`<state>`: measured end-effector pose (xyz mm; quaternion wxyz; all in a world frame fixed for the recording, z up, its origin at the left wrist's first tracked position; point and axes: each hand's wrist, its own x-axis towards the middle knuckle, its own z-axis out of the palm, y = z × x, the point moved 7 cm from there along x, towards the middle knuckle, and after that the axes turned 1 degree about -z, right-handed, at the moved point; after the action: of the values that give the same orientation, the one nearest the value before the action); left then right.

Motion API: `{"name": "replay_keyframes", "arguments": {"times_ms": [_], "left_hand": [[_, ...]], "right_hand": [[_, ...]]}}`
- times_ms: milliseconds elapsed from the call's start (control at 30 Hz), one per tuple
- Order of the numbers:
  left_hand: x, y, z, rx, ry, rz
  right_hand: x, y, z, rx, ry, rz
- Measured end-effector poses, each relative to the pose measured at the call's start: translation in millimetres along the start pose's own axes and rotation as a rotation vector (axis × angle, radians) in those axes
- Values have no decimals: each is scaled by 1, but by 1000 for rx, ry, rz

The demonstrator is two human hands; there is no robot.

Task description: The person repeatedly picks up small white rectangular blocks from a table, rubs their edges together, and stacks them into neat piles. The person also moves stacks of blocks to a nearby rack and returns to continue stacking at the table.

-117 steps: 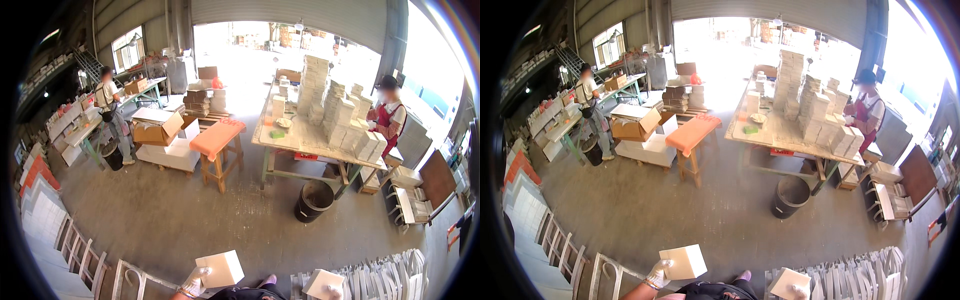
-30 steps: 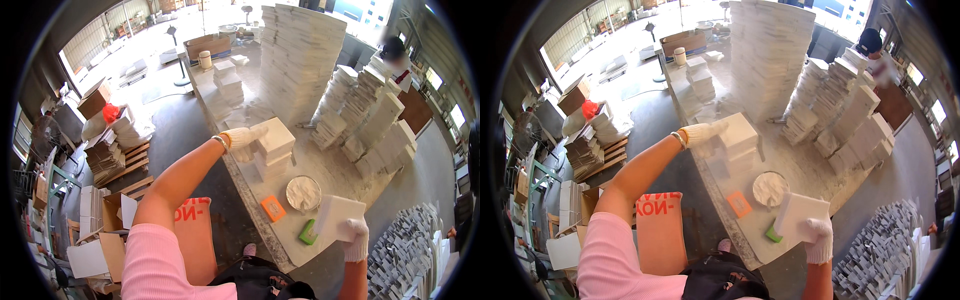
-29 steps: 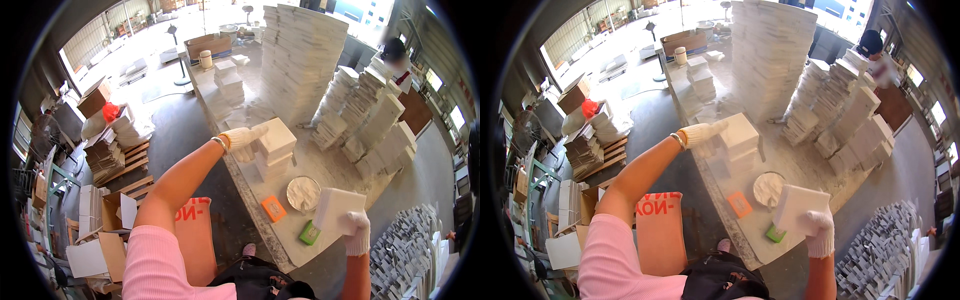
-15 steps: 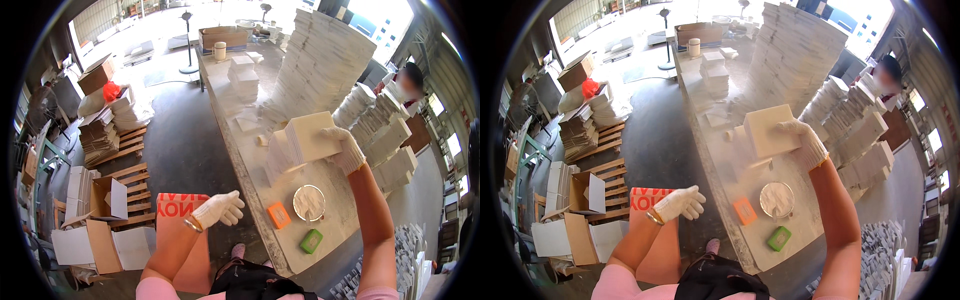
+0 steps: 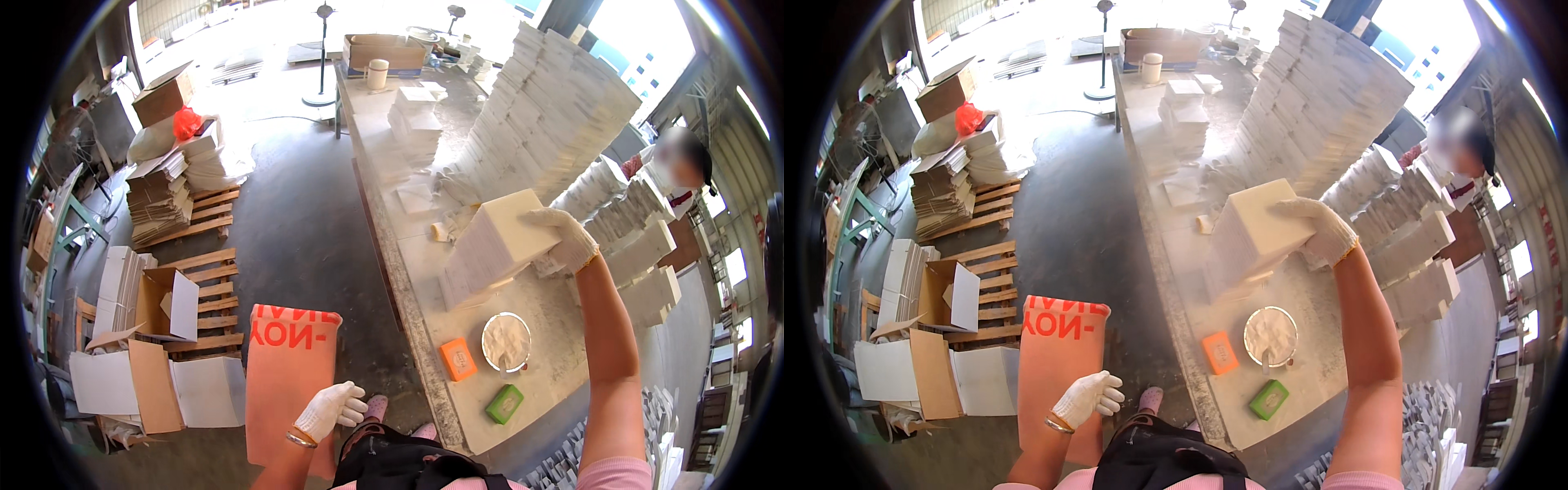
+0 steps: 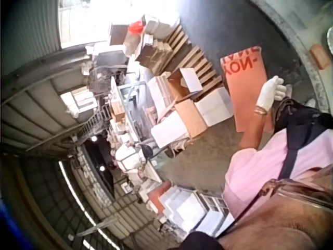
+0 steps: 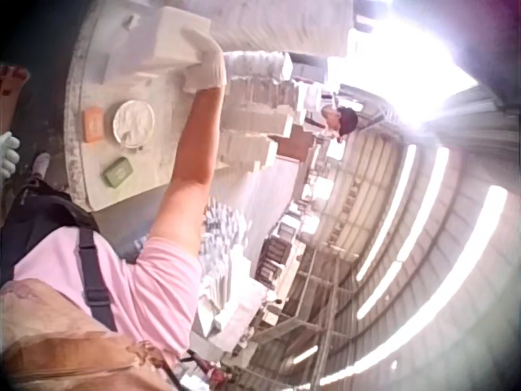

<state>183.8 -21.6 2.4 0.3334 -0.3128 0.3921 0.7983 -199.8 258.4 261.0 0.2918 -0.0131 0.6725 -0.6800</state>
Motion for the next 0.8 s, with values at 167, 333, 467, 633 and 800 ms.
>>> {"name": "replay_keyframes", "arguments": {"times_ms": [167,333,467,633,800], "left_hand": [[2,-4,3,-28,-47,15],[-9,8,27,70,-43,105],[-28,6,54,156,45,177],[-51,-18,74,341,147,197],[-83,-74,65,428,315,214]], "right_hand": [[-5,-24,-1,-449,16,-70],[-55,-72,-13,-540,148,-262],[-112,-55,-20,-520,203,-405],[-201,45,-21,-270,162,-272],[-265,154,-11,-182,41,-101]]}}
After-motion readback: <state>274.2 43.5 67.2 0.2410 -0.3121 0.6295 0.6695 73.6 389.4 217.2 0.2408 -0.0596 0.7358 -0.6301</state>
